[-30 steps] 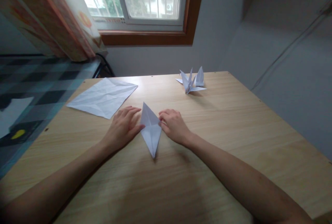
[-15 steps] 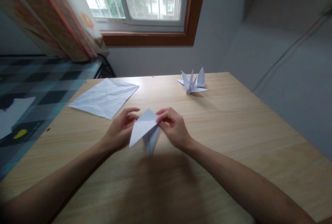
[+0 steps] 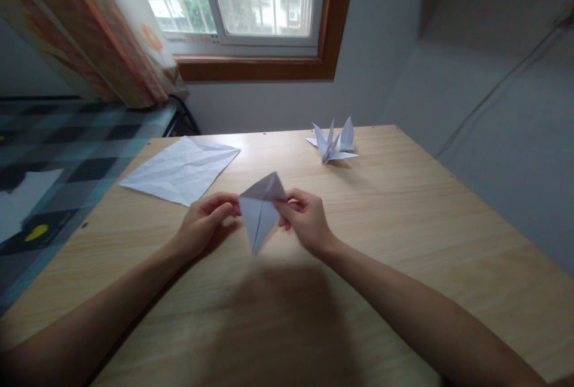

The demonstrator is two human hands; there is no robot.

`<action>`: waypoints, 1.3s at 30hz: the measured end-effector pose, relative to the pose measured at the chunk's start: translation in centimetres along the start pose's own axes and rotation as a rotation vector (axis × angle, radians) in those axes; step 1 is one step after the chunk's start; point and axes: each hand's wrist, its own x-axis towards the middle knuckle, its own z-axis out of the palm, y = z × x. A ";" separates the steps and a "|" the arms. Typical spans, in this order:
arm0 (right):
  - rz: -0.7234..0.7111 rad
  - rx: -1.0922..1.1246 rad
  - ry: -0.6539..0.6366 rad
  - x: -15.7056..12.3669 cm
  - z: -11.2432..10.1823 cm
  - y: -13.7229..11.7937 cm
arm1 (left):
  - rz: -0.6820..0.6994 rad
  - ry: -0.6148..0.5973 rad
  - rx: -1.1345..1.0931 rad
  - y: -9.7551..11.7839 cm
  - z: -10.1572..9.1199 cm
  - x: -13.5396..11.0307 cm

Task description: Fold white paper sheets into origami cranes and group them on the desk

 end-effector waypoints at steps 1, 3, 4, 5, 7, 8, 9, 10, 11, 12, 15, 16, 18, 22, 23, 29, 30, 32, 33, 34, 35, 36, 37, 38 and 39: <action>-0.044 0.005 0.118 0.3 -0.2 -0.1 | 0.017 0.036 0.006 0.0 0.0 0.1; -0.161 -0.026 0.331 0.7 -0.6 -0.3 | 0.046 0.087 0.041 -0.1 -0.1 0.2; -0.236 -0.066 0.389 0.9 -0.8 -0.3 | 0.065 0.105 0.061 -0.1 -0.1 0.3; -0.321 -0.129 0.396 1.0 -1.0 -0.2 | 0.092 0.119 0.086 0.0 -0.1 0.3; -0.470 -0.301 0.293 1.0 -1.4 0.1 | 0.158 0.147 0.167 0.0 0.0 0.2; -0.520 -0.400 0.203 0.9 -1.6 0.4 | 0.189 0.164 0.222 0.1 0.1 0.2; -0.549 -0.493 0.111 0.8 -1.7 0.7 | 0.216 0.179 0.285 0.1 0.2 0.1; -0.561 -0.578 0.024 0.7 -1.8 1.0 | 0.241 0.187 0.358 0.1 0.2 0.0; -0.565 -0.656 -0.053 0.6 -1.9 1.2 | 0.266 0.179 0.438 0.0 0.3 -0.1; -0.566 -0.726 -0.118 0.6 -2.0 1.5 | 0.298 0.155 0.524 0.0 0.4 -0.1; -0.557 -0.895 -0.255 0.5 -2.1 1.7 | 0.433 0.002 0.785 -0.4 0.4 -0.3; -0.555 -0.934 -0.284 0.5 -2.1 1.6 | 0.477 -0.058 0.864 -0.5 0.4 -0.3; -0.541 -0.986 -0.317 0.5 -2.0 1.4 | 0.534 -0.160 1.008 -0.7 0.5 -0.5; -0.538 -1.053 -0.341 0.2 -1.7 0.7 | 0.568 -0.255 1.177 -0.9 0.6 -0.7; -0.553 -1.080 -0.347 0.1 -1.6 0.5 | 0.572 -0.257 1.195 -0.9 0.6 -0.8; -0.629 -1.221 -0.321 0.3 -1.9 0.5 | 0.623 -0.191 1.273 -0.6 0.4 -0.9; -0.631 -1.222 -0.310 0.4 -2.0 0.5 | 0.632 -0.177 1.279 -0.5 0.3 -0.9; -0.627 -1.217 -0.280 0.5 -2.3 0.6 | 0.638 -0.151 1.286 -0.3 0.3 -0.9; -0.617 -1.215 -0.259 0.6 -2.4 0.7 | 0.636 -0.141 1.287 -0.3 0.3 -0.9; -0.598 -1.212 -0.236 0.6 -2.5 0.8 | 0.629 -0.131 1.287 -0.3 0.2 -0.9; -0.568 -1.207 -0.215 0.7 -2.5 0.8 | 0.617 -0.124 1.283 -0.3 0.2 -0.9; -0.532 -1.200 -0.195 0.7 -2.5 0.9 | 0.600 -0.118 1.274 -0.3 0.2 -0.8; -0.493 -1.192 -0.179 0.8 -2.5 0.9 | 0.581 -0.112 1.263 -0.3 0.2 -0.7; -0.455 -1.182 -0.167 0.9 -2.4 0.9 | 0.559 -0.104 1.250 -0.4 0.2 -0.7; -0.420 -1.170 -0.165 0.9 -2.4 1.0 | 0.537 -0.093 1.237 -0.4 0.1 -0.6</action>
